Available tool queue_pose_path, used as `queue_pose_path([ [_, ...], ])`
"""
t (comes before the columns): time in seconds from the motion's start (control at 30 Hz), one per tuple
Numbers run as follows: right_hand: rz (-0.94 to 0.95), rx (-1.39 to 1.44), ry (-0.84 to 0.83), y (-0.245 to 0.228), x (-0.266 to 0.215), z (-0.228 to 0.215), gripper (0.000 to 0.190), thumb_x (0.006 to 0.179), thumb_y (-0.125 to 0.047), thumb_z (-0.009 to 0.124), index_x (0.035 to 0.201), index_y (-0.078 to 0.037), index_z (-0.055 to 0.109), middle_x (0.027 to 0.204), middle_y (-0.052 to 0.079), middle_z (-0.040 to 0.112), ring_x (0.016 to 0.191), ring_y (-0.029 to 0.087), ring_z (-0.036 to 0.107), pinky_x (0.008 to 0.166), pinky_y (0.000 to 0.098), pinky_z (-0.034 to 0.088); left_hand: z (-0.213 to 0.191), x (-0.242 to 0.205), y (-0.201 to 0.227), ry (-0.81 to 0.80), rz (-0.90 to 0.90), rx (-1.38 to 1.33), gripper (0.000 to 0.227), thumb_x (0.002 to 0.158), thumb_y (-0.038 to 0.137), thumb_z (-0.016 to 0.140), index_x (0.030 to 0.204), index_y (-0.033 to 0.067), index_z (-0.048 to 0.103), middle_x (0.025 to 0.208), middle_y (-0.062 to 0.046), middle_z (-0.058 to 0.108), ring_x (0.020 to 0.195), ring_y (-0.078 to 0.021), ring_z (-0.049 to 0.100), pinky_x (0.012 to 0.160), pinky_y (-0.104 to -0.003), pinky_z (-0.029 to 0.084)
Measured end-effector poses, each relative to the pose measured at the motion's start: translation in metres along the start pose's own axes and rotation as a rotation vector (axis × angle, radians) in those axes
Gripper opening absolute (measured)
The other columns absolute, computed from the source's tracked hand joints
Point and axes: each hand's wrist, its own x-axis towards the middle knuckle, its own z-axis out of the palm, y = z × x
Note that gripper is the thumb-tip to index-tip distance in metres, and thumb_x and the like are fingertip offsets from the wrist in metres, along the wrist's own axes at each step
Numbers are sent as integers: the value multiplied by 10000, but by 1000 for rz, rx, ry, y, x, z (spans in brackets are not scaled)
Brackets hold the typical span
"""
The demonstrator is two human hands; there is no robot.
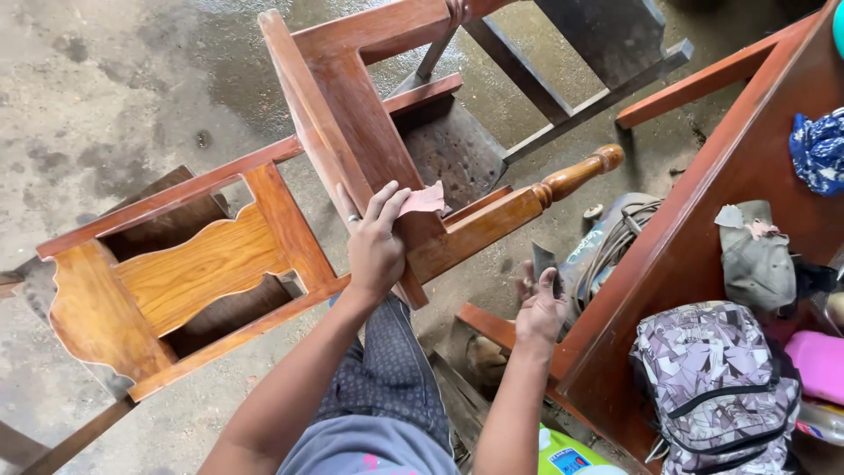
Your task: The person sands the wooden frame of a chair using a piece of sandpaper. They hold the chair frame with one hand and rub the sandpaper against the wood with the other, focusing on the legs and side rails.
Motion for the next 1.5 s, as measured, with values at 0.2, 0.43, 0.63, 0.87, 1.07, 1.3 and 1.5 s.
queue_pose_path([
  [0.2,-197,-151,73,-21,-6,3,228,921,-150,810,1131,-135,721,1036,9,768,1006,177,757,978,370,586,-6,3,-3,-5,123,21,621,750,-81,510,1274,203,684,1340,23,651,1351,-392,543,1277,-619,81],
  [0.43,-175,-12,-220,-72,-39,79,292,970,-78,710,1255,-120,663,1214,96,745,1154,252,724,980,417,624,0,3,-10,29,158,44,582,770,-74,495,1255,175,696,1350,7,652,1318,-304,597,1264,-646,69],
  [0.63,-33,56,-398,-59,13,111,233,982,-98,694,1213,-86,709,1107,149,764,1053,310,748,949,458,645,-3,5,-5,103,160,16,386,848,6,573,1157,158,747,1292,0,692,1203,-285,673,1276,-632,90],
  [0.87,-46,-131,-694,-22,74,166,290,954,23,675,1228,-69,699,1082,223,751,994,367,756,831,514,667,13,9,6,352,-140,-270,93,966,246,740,978,187,811,1166,13,763,1291,-287,627,1257,-551,231],
  [1.07,167,-189,-1144,-67,44,218,336,997,-18,615,1332,7,610,1092,179,702,969,276,733,821,475,655,23,11,77,373,-430,-638,285,938,76,686,1210,128,754,969,-108,786,943,-166,738,870,-428,607],
  [1.3,204,-197,-1439,-98,113,240,654,966,89,612,1547,-99,378,1219,92,661,1110,146,659,1005,354,605,87,6,130,693,-636,-988,116,958,141,720,1031,69,776,743,-89,745,688,-128,723,662,-329,646],
  [1.5,75,-266,-1754,-109,94,235,858,882,148,695,1589,-157,314,1338,214,635,1147,245,669,1007,437,576,103,11,165,490,-393,-909,198,966,6,622,1116,37,747,921,-74,730,896,-144,607,867,-399,582],
])
